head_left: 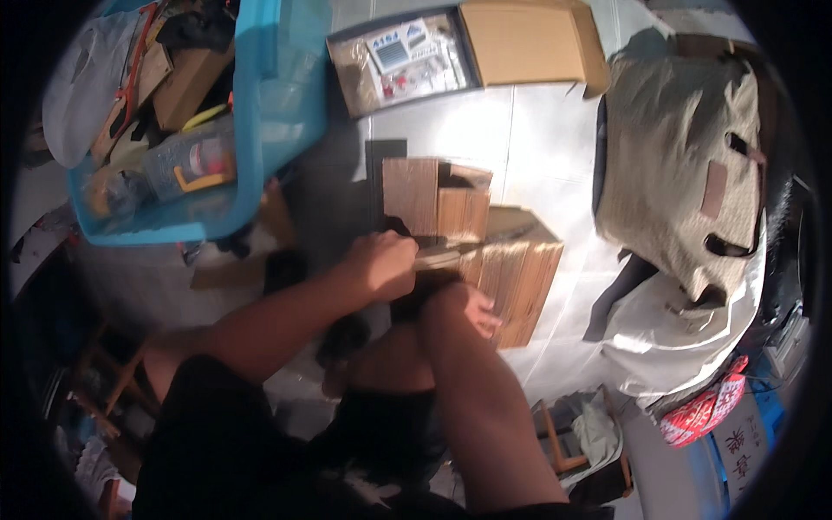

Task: The person saws a piece of wood by hand while sitting on the floor.

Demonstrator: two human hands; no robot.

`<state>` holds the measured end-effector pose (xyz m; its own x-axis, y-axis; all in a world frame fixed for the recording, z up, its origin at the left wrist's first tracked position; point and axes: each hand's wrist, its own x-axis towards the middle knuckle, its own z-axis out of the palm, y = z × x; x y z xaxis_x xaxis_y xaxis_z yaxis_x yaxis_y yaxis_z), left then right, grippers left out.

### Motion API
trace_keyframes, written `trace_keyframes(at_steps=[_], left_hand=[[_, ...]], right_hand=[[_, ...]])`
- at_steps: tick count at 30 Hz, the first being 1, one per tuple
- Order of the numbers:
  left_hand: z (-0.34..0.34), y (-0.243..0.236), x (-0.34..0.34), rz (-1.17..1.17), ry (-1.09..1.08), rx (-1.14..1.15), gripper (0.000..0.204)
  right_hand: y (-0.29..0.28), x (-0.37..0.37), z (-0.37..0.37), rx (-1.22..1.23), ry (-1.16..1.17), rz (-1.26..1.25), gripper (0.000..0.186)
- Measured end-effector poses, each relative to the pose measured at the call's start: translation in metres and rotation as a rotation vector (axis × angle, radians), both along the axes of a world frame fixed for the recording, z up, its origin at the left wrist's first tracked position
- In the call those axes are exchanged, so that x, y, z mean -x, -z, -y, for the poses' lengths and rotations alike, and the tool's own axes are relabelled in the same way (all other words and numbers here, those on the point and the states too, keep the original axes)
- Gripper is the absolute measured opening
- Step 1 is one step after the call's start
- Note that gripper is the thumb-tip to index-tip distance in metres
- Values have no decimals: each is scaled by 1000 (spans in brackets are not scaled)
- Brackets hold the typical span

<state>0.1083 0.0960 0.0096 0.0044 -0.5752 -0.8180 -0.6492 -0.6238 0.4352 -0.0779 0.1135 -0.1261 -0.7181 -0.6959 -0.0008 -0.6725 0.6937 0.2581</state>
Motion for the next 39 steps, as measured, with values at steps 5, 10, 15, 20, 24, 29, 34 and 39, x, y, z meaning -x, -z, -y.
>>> trace_keyframes(at_steps=[5,10,15,20,24,29,34,39], left_hand=[[-53,-60,-42,80,215,-22,21],[-11,-4,4,12,81,75,21],[-18,-19,-5,14,144,-72,21],[-42,-37,-35,0,90,-43,20],[-2,-12,-2,44,76,3,19],[-46,-42,-39,38,96,-62,20],[-25,-28,-30,9,82,-91,20],[-11,-8,-4,2,61,-83,21]], right_hand=[[9,13,3,11,96,-9,65],[7,1,-2,29,109,14,65],[15,17,0,17,157,-12,65],[18,17,-1,36,182,-1,65],[3,-7,-1,24,156,57,65],[9,10,5,26,214,14,65],[10,4,0,31,242,-8,65],[27,14,-9,-1,255,16,65]])
